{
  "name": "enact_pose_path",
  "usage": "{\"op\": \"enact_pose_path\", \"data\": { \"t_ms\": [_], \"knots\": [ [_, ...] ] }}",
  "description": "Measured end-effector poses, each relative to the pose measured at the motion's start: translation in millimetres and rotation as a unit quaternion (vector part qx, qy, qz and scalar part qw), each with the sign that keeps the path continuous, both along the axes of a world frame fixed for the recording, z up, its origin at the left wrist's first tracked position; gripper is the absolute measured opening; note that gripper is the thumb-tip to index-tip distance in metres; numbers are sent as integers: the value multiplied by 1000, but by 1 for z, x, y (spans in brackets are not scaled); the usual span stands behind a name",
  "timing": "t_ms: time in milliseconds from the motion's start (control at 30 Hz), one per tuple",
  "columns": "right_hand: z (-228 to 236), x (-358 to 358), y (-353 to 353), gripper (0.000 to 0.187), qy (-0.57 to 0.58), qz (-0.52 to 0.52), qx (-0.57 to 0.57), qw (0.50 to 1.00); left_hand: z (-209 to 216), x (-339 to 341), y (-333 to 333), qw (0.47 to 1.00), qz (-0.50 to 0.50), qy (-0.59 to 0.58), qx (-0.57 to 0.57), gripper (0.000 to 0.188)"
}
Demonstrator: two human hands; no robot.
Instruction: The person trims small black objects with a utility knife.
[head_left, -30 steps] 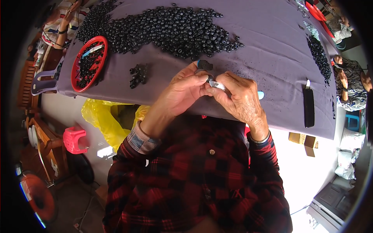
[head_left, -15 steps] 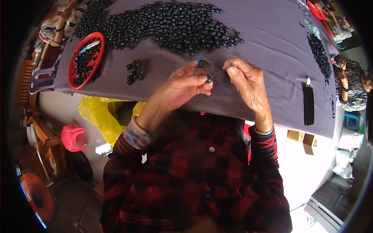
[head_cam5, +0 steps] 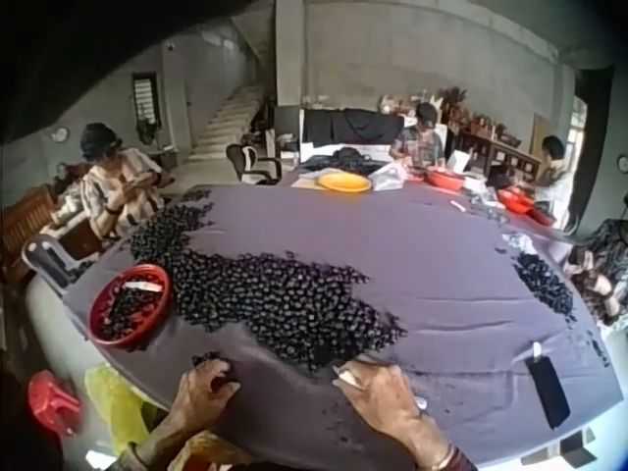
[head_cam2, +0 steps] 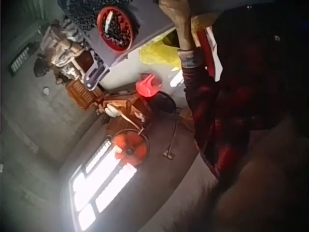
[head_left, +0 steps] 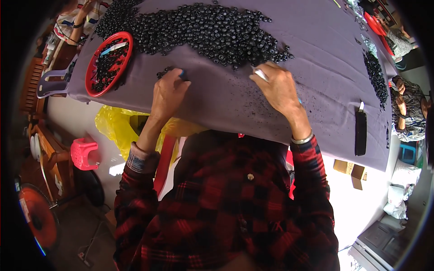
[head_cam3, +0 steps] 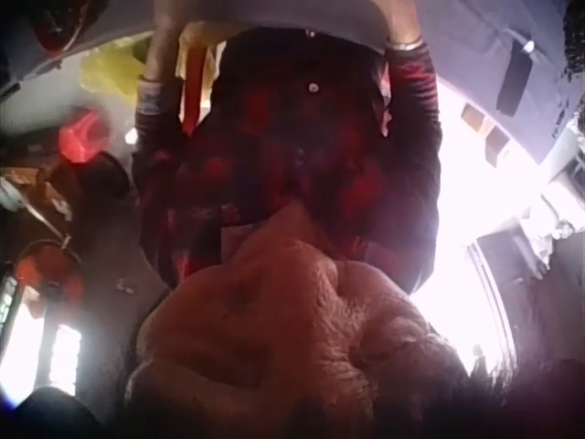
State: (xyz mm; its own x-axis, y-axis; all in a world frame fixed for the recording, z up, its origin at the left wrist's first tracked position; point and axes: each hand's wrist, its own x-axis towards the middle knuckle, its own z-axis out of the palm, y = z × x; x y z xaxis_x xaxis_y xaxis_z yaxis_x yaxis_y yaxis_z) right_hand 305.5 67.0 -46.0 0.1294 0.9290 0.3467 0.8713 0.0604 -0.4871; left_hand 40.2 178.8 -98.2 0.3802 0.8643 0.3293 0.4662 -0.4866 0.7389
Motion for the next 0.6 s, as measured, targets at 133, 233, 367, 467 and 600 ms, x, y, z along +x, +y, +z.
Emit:
{"op": "enact_pose_path", "data": {
  "t_ms": [133,233,367,467,600],
  "knots": [
    [-9,-20,30,19,-28,11,9,1000,3,-3,4,999,0,40,26,21],
    [-14,-30,43,20,-81,-17,-9,997,2,1,6,989,25,82,119,24],
    [-25,-31,48,19,-78,-10,30,996,14,14,-6,990,33,45,131,26],
    [-12,-31,39,15,-46,-7,66,997,10,36,-19,995,-27,-80,55,25],
    [15,-39,12,13,163,54,104,980,23,58,-39,874,-166,-308,-338,23]
  ]
}}
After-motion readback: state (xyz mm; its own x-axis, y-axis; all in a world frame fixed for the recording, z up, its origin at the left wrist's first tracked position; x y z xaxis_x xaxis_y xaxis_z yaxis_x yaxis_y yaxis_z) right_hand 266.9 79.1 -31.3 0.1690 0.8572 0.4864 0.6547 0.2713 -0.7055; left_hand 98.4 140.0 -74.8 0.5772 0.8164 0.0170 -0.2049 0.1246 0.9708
